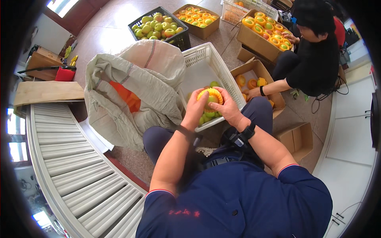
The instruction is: The person puts foam sleeves onto apples taken from a basket and places them into a cardboard box, then moves a crate of apples.
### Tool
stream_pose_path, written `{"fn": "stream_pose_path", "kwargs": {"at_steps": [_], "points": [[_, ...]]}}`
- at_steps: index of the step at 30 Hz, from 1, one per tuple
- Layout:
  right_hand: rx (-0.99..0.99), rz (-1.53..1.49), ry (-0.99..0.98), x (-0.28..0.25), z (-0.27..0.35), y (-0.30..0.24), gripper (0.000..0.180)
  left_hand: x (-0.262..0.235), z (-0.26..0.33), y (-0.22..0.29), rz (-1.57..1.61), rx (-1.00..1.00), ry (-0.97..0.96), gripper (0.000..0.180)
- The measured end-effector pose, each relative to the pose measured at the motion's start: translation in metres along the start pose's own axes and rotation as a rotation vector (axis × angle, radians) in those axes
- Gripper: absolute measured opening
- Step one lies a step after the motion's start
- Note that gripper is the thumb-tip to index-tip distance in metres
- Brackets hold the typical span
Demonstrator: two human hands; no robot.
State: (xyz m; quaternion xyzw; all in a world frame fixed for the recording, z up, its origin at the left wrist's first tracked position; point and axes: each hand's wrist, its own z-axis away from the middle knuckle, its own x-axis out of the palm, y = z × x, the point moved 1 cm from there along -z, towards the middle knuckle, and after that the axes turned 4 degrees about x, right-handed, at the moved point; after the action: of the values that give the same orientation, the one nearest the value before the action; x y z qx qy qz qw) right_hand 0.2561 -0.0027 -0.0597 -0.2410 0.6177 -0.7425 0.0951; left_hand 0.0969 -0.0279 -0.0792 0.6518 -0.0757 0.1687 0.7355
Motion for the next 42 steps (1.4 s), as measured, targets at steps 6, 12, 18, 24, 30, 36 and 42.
{"fn": "stream_pose_path", "kwargs": {"at_steps": [6, 12, 18, 24, 30, 36, 42], "points": [[0.048, 0.019, -0.022, -0.007, -0.001, 0.012, 0.065, 0.002, -0.003, -0.005, -0.065, -0.039, 0.059, 0.043], [-0.039, 0.264, 0.006, -0.010, -0.007, 0.010, 0.068, 0.005, -0.002, -0.001, -0.027, -0.035, 0.145, 0.041], [0.040, 0.040, -0.018, -0.004, -0.003, -0.001, 0.060, 0.004, -0.005, 0.002, -0.018, 0.074, 0.100, 0.042], [0.159, -0.133, 0.016, -0.003, -0.003, -0.003, 0.056, 0.003, -0.006, -0.001, 0.010, 0.025, 0.088, 0.046], [-0.169, 0.676, 0.159, -0.008, -0.004, -0.006, 0.077, 0.006, -0.008, -0.001, 0.074, -0.035, 0.149, 0.046], [-0.425, 1.071, 0.100, 0.011, 0.004, -0.021, 0.087, 0.001, -0.011, -0.008, 0.024, -0.034, 0.121, 0.047], [-0.363, 1.147, 0.232, 0.000, -0.003, -0.017, 0.081, 0.007, -0.020, -0.023, 0.145, -0.122, 0.113, 0.043]]}}
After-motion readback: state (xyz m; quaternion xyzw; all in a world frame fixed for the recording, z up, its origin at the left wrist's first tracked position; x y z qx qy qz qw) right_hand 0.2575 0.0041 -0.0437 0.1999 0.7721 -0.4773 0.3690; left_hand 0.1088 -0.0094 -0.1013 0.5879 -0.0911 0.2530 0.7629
